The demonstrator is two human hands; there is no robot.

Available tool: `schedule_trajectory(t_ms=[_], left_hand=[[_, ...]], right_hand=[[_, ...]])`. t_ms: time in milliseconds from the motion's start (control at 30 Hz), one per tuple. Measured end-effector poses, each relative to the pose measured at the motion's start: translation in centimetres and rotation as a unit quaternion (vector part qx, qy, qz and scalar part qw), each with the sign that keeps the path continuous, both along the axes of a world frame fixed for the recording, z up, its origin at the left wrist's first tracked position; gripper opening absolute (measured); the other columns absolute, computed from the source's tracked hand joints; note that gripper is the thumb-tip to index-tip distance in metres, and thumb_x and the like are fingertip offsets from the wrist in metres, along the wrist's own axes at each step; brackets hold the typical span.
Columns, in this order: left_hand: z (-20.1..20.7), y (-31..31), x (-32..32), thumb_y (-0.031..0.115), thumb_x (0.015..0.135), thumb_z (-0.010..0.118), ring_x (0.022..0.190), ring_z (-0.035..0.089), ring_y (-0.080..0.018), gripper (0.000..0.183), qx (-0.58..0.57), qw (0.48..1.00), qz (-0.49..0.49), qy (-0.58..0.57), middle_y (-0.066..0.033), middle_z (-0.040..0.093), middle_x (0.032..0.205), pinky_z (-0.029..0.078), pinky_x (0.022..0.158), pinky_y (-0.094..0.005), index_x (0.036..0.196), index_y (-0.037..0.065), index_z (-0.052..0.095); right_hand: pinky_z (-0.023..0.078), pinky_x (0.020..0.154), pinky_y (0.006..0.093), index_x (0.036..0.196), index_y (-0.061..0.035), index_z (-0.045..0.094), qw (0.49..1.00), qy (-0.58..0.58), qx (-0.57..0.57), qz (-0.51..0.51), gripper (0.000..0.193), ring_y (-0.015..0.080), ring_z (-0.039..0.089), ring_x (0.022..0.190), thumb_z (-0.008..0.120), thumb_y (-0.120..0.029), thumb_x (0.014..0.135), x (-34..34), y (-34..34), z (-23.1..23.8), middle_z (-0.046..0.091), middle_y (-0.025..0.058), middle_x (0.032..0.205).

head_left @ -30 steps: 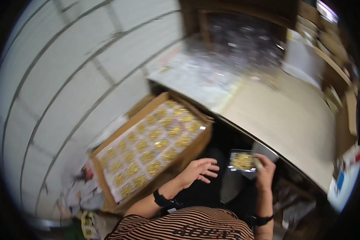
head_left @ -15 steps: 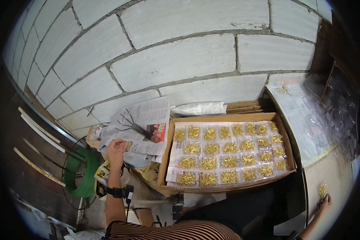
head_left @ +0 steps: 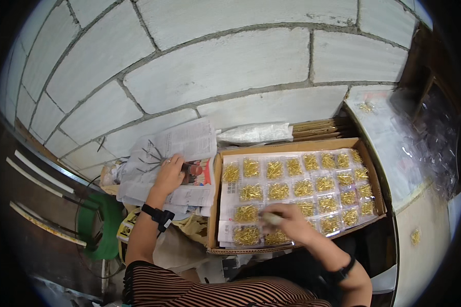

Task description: Sort small gold-colored metal parts into plastic bags and feed metal plates into a machine feeder.

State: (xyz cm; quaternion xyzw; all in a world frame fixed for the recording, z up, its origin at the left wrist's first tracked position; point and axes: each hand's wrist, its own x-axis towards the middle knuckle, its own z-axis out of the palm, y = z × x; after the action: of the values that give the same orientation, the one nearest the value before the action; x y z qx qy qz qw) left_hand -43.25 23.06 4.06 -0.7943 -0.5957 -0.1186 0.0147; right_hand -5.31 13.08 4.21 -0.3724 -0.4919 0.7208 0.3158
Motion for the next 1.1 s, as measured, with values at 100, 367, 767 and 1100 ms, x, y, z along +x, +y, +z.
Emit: schedule_trajectory(t_ms=[100,367,767,1100], left_hand=[[0.7,-0.5,-0.1,-0.003,0.066,0.059,0.097,0.052,-0.0364,0.033,0.03,0.997,0.011,-0.074,-0.0169,0.054,0.101,0.042,0.081,-0.0448,0.098,0.002,0.051],[4.8,-3.3,-2.9,-0.016,0.063,0.054,0.11,0.052,-0.0333,0.047,0.181,0.958,-0.006,-0.221,-0.0161,0.056,0.113,0.041,0.093,-0.0361,0.106,0.003,0.053],[6.1,-4.8,-2.9,-0.014,0.066,0.054,0.116,0.05,-0.0345,0.043,0.255,0.954,-0.012,-0.159,-0.0177,0.057,0.115,0.036,0.099,-0.038,0.108,-0.001,0.054],[-0.7,-3.4,-4.8,-0.009,0.067,0.052,0.113,0.05,-0.0352,0.037,0.131,0.979,0.044,-0.153,-0.0191,0.056,0.112,0.037,0.097,-0.0376,0.103,-0.001,0.056]], right_hand=[[0.05,0.057,0.0245,0.105,0.0022,0.058,0.998,-0.016,-0.034,0.049,0.029,0.0154,0.065,0.07,0.058,-0.022,0.09,-7.4,3.4,-1.1,0.065,0.012,0.092],[0.05,0.051,0.0324,0.073,-0.0013,0.063,0.952,-0.211,0.221,0.016,0.028,0.0208,0.064,0.057,0.064,-0.027,0.083,-14.1,6.1,-1.4,0.064,0.0116,0.064],[0.047,0.049,0.0348,0.073,0.0008,0.064,0.924,-0.18,0.28,-0.187,0.023,0.0208,0.058,0.049,0.057,-0.018,0.085,-6.3,11.6,6.1,0.058,0.015,0.057],[0.04,0.045,0.0235,0.084,0.0064,0.063,0.882,-0.286,0.147,-0.344,0.014,0.0071,0.05,0.049,0.058,-0.006,0.085,18.0,3.0,-0.5,0.057,0.0027,0.063]])
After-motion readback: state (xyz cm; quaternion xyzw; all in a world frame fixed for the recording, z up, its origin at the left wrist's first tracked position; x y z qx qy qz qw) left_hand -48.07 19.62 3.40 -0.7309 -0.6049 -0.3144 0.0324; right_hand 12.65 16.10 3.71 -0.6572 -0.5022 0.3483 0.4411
